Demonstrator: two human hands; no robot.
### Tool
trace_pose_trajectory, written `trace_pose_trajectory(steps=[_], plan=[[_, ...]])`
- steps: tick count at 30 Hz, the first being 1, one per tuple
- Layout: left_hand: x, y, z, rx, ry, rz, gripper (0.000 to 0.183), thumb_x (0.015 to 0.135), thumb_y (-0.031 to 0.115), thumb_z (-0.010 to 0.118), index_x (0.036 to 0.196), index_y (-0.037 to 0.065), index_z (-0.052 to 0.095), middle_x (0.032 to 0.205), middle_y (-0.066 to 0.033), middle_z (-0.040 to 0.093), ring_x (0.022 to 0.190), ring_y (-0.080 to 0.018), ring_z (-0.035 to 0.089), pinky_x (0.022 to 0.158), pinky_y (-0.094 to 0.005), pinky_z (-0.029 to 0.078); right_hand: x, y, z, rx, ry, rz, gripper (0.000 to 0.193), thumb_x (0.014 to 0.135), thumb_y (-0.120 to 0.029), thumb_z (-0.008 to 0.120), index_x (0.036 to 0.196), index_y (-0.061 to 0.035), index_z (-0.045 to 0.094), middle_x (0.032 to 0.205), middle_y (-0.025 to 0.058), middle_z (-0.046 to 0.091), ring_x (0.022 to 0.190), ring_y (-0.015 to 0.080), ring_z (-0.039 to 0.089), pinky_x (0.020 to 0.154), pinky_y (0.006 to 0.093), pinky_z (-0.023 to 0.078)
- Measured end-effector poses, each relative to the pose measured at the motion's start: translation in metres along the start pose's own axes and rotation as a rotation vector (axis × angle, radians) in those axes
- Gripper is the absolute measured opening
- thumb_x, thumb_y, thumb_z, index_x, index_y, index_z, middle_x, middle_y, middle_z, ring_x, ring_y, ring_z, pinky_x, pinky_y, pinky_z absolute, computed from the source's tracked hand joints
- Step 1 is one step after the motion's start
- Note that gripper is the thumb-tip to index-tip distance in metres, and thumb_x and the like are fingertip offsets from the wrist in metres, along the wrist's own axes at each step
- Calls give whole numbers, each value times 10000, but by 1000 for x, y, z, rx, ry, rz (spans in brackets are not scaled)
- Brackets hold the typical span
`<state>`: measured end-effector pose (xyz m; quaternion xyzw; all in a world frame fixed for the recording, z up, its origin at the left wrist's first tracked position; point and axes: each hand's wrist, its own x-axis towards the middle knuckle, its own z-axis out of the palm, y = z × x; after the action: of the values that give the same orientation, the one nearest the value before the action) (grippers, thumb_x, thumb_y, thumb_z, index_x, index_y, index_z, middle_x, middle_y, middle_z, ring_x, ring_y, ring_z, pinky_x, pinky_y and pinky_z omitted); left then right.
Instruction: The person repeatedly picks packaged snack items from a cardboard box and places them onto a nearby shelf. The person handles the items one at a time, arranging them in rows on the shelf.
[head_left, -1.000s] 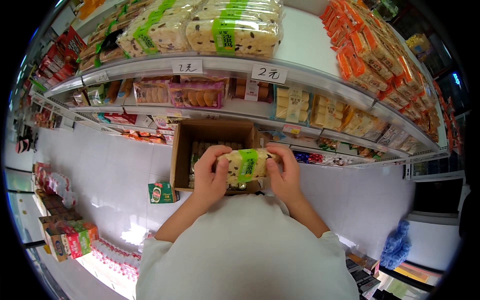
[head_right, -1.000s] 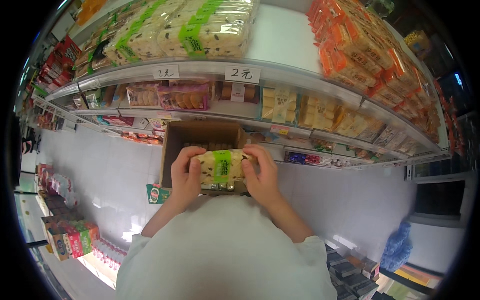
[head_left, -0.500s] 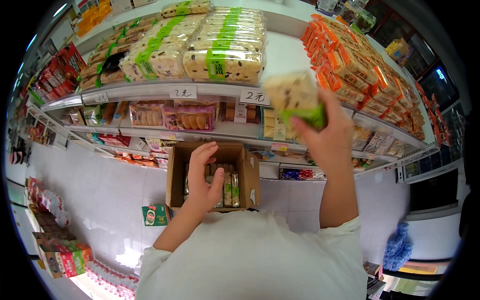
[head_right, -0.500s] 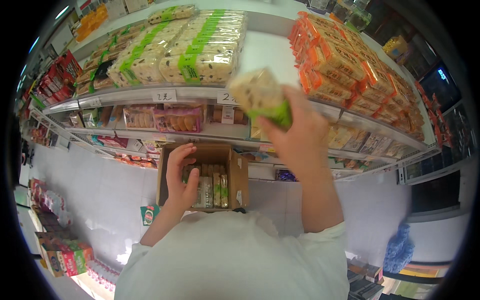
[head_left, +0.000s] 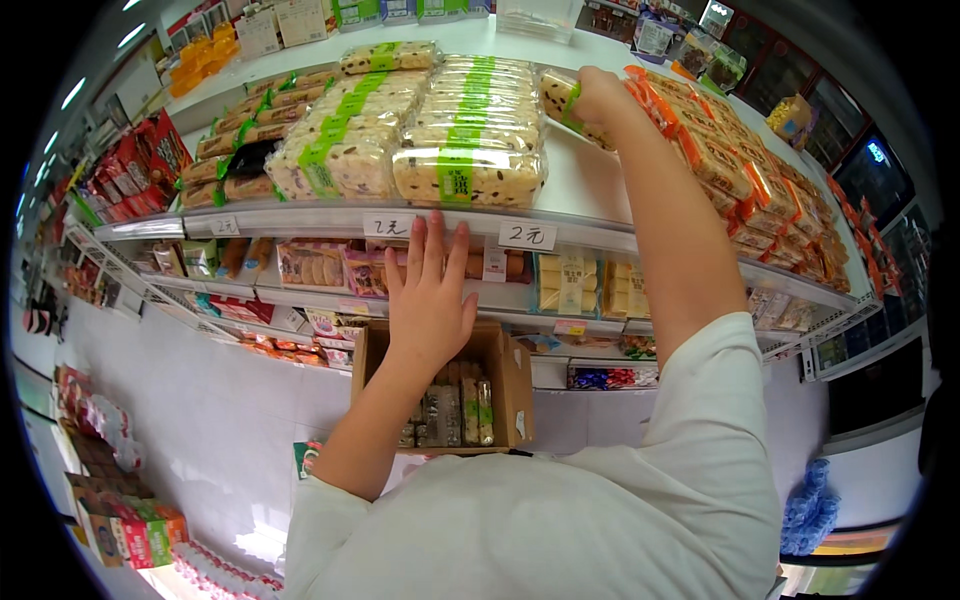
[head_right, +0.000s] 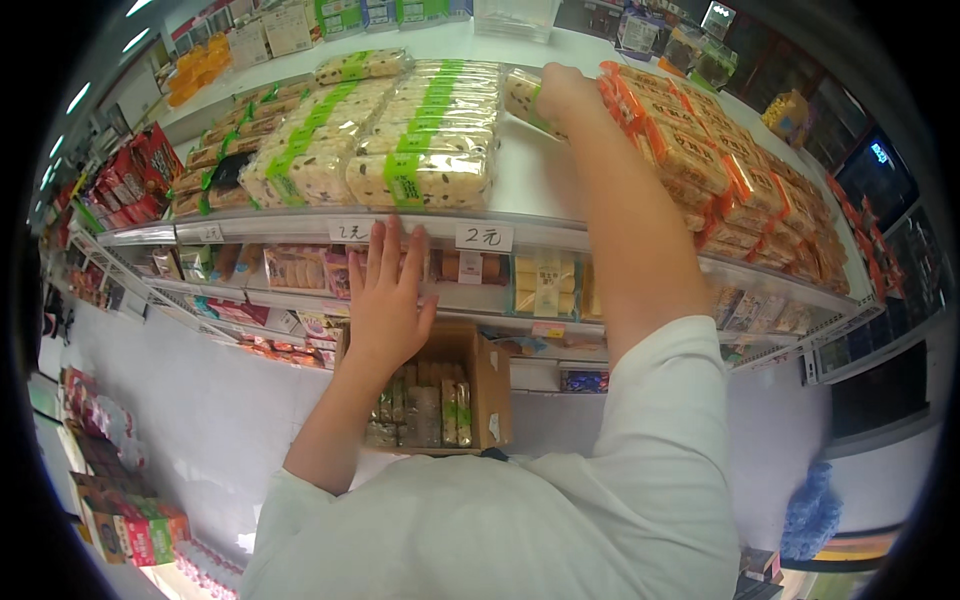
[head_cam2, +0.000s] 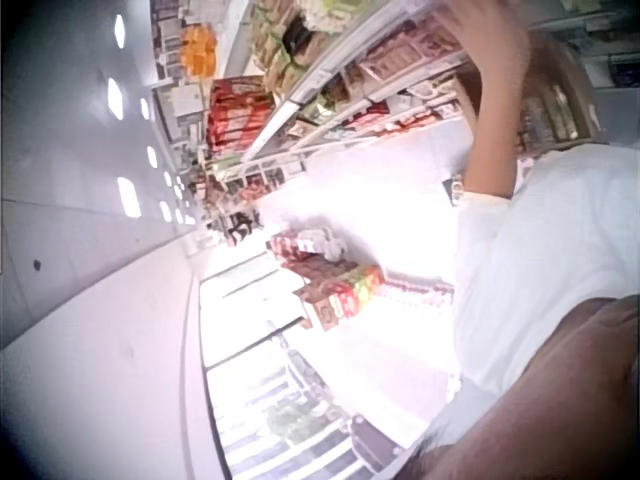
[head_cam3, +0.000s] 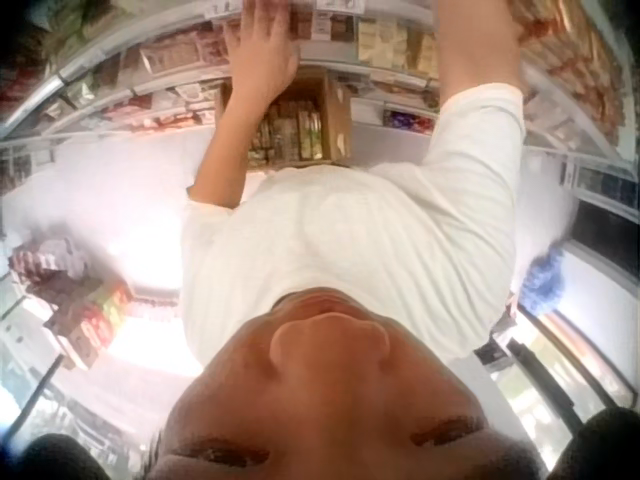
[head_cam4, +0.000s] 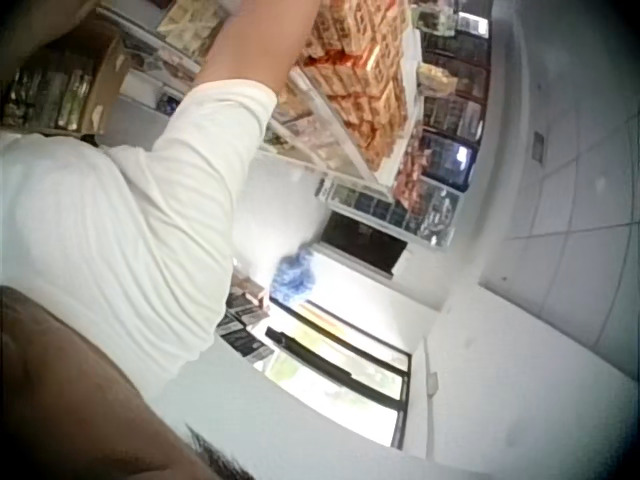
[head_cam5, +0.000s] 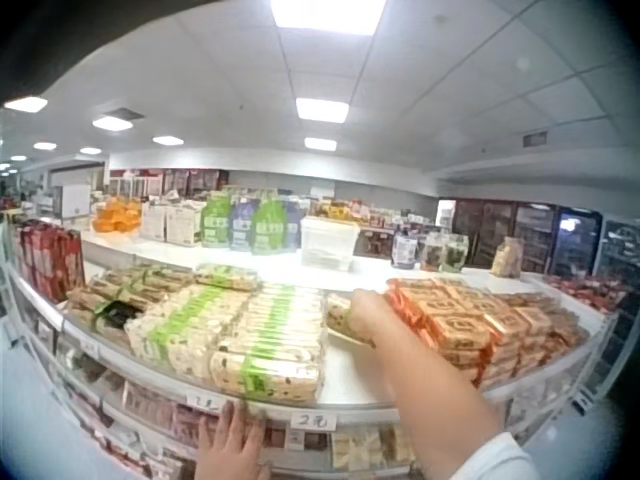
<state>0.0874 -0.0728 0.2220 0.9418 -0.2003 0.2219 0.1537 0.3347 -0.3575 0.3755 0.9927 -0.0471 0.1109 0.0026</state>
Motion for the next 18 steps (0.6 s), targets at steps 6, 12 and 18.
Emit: trace_pose_trajectory(steps=[6,12,18], plan=[[2,-3,-20,-5,-87,3,938,842,217,765,1642,130,283,1702,-219,205,1562,-442,222,1179,-667,285,21,-12,15,-75,140,46,352,930,-33,591,1232,-199,665,1296,111,682,1258,378,604,1038,586,461],[2,-8,-20,-49,-107,6,932,839,224,773,1640,154,302,1703,-211,211,1561,-438,228,1171,-658,307,39,-3,27,-205,249,-111,372,907,7,624,1214,-201,656,1285,78,643,1239,371,601,1009,560,486],[2,-8,-22,-43,-109,6,935,837,233,774,1641,159,302,1706,-201,214,1565,-428,226,1167,-661,313,55,9,59,-4,438,-85,394,882,-33,703,1245,-133,585,1241,161,629,1218,393,611,982,495,538]])
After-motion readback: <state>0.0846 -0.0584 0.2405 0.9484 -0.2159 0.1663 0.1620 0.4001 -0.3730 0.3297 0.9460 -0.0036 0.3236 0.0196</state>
